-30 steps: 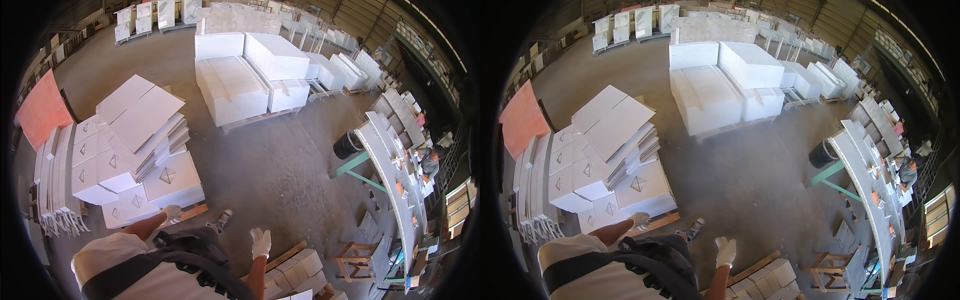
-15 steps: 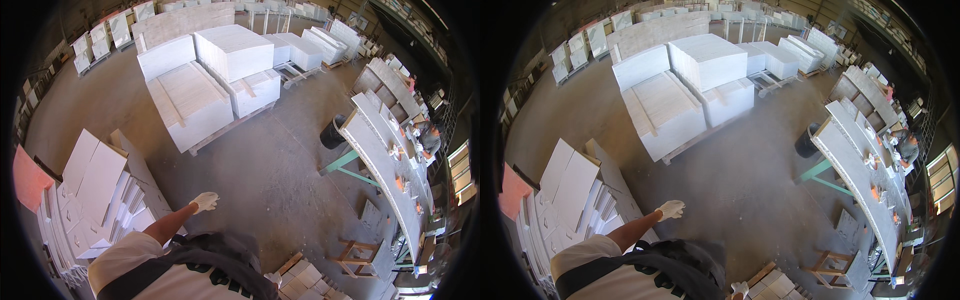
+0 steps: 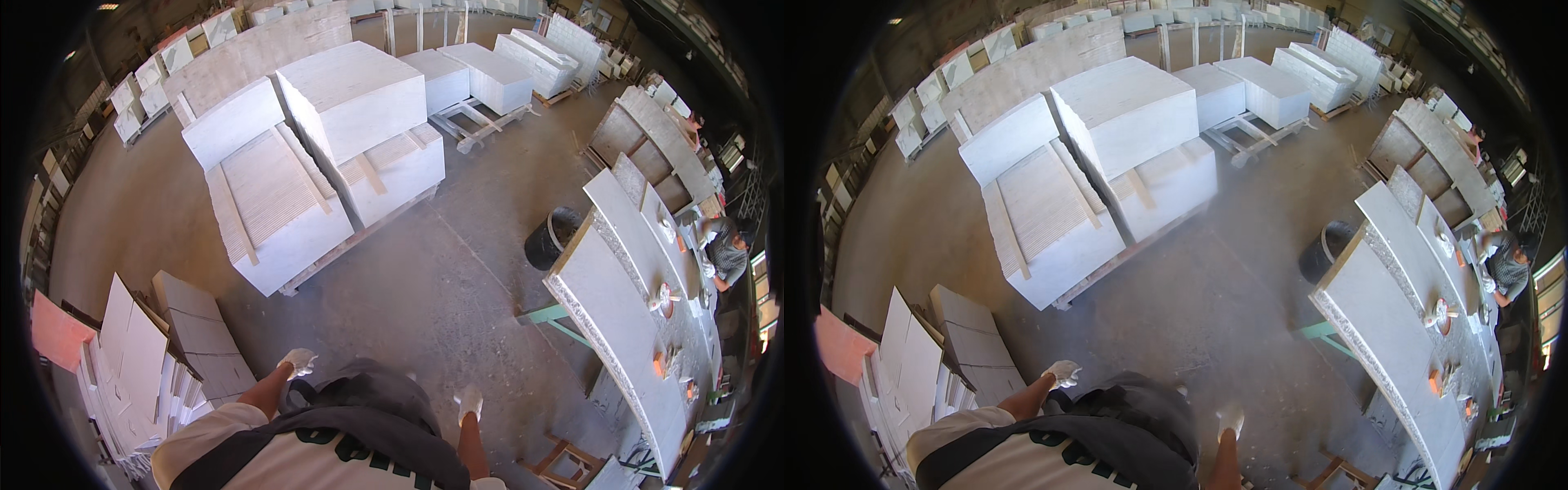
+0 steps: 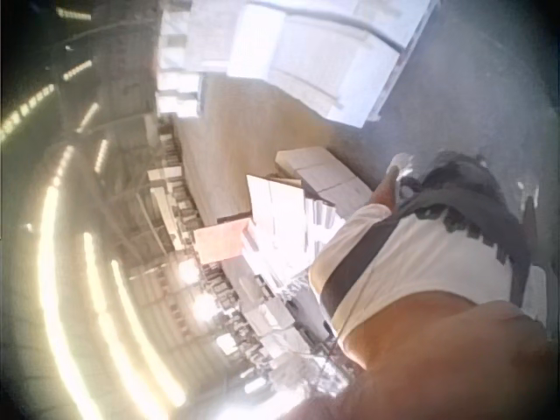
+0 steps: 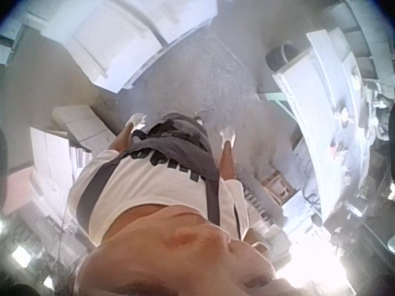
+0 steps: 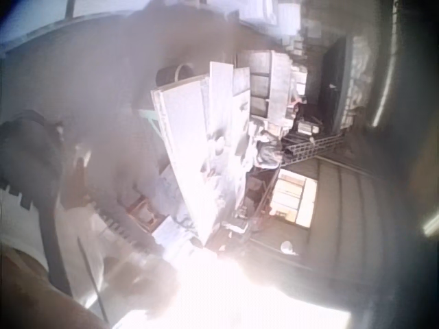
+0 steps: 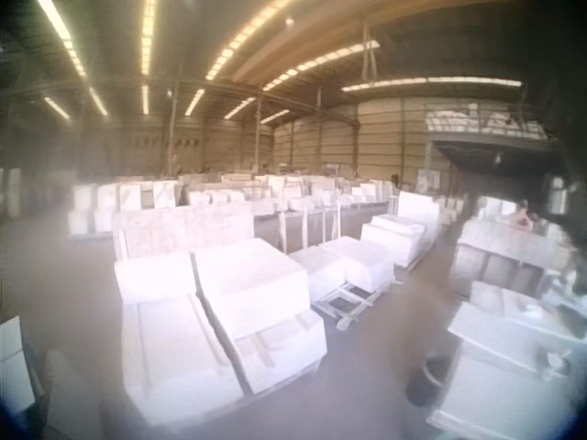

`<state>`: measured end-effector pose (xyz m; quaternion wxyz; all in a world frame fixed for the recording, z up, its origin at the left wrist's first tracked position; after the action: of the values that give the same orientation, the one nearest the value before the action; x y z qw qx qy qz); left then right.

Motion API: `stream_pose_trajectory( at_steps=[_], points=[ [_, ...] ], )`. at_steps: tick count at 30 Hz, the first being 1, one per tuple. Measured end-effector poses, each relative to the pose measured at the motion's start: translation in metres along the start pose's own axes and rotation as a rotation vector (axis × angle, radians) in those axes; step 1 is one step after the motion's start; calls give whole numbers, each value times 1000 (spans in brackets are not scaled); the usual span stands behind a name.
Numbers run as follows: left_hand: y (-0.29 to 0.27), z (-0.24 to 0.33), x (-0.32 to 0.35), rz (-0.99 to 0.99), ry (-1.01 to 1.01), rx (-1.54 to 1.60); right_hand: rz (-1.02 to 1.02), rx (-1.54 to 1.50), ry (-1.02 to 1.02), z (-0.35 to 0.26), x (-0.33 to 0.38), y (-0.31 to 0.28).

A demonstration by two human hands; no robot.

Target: The person walks through a workshop, picks up a large white stone slab, and places it on a workbench. They then use a small metal scraper to remove residue from the slab's surface, repeatedly scraping and wiping the area.

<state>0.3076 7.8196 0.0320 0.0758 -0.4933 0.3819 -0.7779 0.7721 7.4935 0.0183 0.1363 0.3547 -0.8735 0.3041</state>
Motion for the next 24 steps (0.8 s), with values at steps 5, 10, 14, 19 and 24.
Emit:
stream_pose_trajectory(
  at_steps=[5,10,14,19,24],
  points=[
    [-67,25,-81,-20,-469,1329,73,-258,-198,-178,-200,12],
    [-141,9,-216,94,37,74,-33,-328,-211,-247,-326,58],
    [-248,-19,-331,-47,28,-105,64,-268,25,-218,-376,65],
    [-439,18,-449,274,16,8,-242,747,74,-175,-414,18],
    [-565,118,-552,107,-147,1044,-207,681,321,-156,-480,11]
  ],
)
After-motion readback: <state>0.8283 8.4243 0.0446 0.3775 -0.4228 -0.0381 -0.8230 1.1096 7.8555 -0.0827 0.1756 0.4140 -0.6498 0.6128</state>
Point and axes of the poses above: each hand's wrist, its own x-axis away from the middle knuckle, its own y-axis out of the palm, z = x × y, the point moved 2 cm from there along -x, towards the middle knuckle, and after that the axes turned 7 degrees about -y, right-handed, at the moved point
